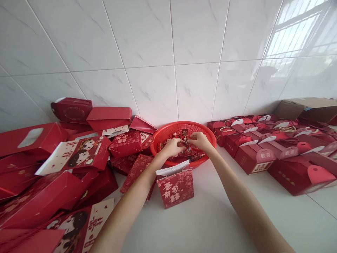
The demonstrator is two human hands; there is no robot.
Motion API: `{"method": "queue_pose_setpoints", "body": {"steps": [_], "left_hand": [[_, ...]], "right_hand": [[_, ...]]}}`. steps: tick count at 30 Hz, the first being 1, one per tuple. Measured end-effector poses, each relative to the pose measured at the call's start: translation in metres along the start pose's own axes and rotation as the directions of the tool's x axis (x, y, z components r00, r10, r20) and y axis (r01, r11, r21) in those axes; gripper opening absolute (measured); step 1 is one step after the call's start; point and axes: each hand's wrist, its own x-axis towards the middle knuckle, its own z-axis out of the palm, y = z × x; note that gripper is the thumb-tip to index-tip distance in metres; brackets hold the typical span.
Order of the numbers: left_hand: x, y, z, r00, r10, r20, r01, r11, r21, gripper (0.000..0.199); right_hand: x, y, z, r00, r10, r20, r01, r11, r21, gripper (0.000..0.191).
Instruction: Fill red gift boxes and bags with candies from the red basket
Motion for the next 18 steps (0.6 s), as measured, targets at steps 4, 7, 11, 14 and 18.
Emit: {"method": "queue_pose_setpoints", "body": {"steps": [4,7,11,14,18], "left_hand": [[-0.0018,-0.0009,0.0027,0.951,0.054,0.306,-0.052,0.999,-0.015,0.029],[-0.0030,-0.0008,0.0042,0.879,0.096,0.468,-0.097,0.995,-0.021,0.032],[-0.0046,-0.0014,0.0044,0.859,0.054,0.509,-0.085,0.996,0.038,0.038],[-0.0058,-0.0013,0.0037,0.853,0.008,0.521,-0.058,0.995,0.079,0.032],[-0.0068,0.0006,0.0026,0.842,-0.009,0.540,-0.043,0.995,0.084,0.023]], "right_hand": [[-0.0019,-0.0005,-0.0024,0.995,0.037,-0.097,-0.039,0.999,-0.016,0.008],[-0.0029,-0.0014,-0.0043,0.990,0.029,-0.138,-0.030,1.000,-0.002,0.009],[-0.0035,-0.0034,-0.0044,0.986,0.019,-0.163,-0.014,0.999,0.032,0.013],[-0.0050,-0.0061,-0.0040,0.984,0.007,-0.179,0.003,0.998,0.057,0.018],[-0.0074,-0.0093,-0.0048,0.977,0.004,-0.214,0.011,0.998,0.070,0.028]]}}
